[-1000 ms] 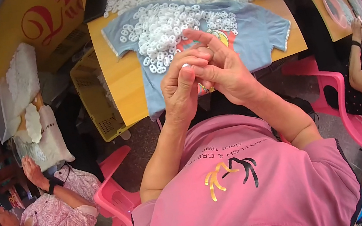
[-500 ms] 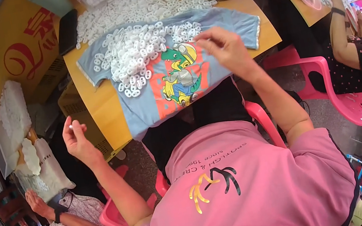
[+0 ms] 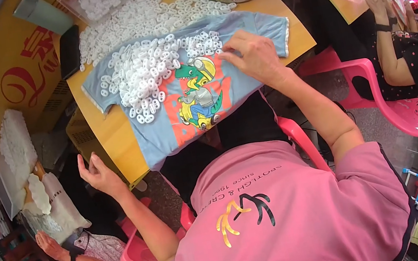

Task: Fitting small colorful plastic components into white plastic rings for garment decoration.

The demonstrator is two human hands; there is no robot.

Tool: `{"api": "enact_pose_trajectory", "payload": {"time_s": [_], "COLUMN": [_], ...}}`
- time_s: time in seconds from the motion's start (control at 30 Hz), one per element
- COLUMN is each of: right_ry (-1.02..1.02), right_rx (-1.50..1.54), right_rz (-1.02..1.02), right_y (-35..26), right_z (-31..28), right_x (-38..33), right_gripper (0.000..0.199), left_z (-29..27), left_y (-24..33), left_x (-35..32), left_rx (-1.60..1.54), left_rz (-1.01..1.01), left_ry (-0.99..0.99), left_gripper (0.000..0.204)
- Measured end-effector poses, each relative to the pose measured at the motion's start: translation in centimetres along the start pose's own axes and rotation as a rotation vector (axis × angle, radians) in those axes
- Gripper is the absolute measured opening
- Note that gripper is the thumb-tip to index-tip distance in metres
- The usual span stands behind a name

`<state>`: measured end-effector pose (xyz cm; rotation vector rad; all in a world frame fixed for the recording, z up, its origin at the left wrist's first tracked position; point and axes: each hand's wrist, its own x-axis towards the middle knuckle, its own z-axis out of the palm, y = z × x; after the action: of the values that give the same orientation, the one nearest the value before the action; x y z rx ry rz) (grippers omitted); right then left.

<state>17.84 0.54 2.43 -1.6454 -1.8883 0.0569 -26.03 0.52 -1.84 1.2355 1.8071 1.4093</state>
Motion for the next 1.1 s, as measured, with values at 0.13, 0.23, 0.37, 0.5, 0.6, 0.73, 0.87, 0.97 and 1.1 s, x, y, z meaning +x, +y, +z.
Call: {"api": "enact_pose_trajectory", "payload": {"time_s": [0.13, 0.23, 0.37, 0.5, 0.6, 0.73, 0.87, 0.97, 1.1], "right_ry": [-0.029, -0.048, -0.028, -0.047, -0.211, -0.264, -0.3, -0.295, -0.29], "right_rx": [-0.065, -0.035, -0.037, 0.179, 0.629, 1.102, 1.13, 1.104, 1.22], "right_rz": [0.064, 0.058, 0.033, 0.136, 0.368, 0.583, 0.732, 0.731, 0.736], "right_y": [-0.8, -1.0, -1.2, -0.9, -3.0, -4.9, -5.6, -5.9, -6.1], "right_z": [0.1, 0.3, 0.5, -0.1, -1.4, -1.0, -1.2, -1.2, -1.1], "right_x": [0.2, 0.5, 0.7, 0.2, -0.4, -2.5, -3.6, -4.0, -4.3], "right_gripper": [0.015, 0.014, 0.013, 0.013, 0.014, 0.017, 0.019, 0.019, 0.02], "left_z": [2.9, 5.3, 9.4, 13.6, 15.7, 17.3, 17.7, 17.7, 17.2], "left_y": [6.5, 9.7, 9.8, 10.9, 11.6, 12.3, 12.0, 11.4, 11.2], "left_x": [-3.3, -5.6, -7.1, -8.6, -9.5, -9.9, -10.4, -10.7, -11.2], "left_rx": [0.026, -0.006, -0.148, -0.248, -0.366, -0.179, -0.172, -0.171, -0.168], "left_rz": [0.335, 0.509, 0.511, 0.364, 0.212, 0.735, 0.816, 0.779, 0.76], "left_ry": [0.044, -0.049, -0.331, -0.584, -0.742, -0.62, -0.659, -0.668, -0.645], "left_gripper": [0.039, 0.035, 0.03, 0.026, 0.026, 0.034, 0.032, 0.034, 0.036]}}
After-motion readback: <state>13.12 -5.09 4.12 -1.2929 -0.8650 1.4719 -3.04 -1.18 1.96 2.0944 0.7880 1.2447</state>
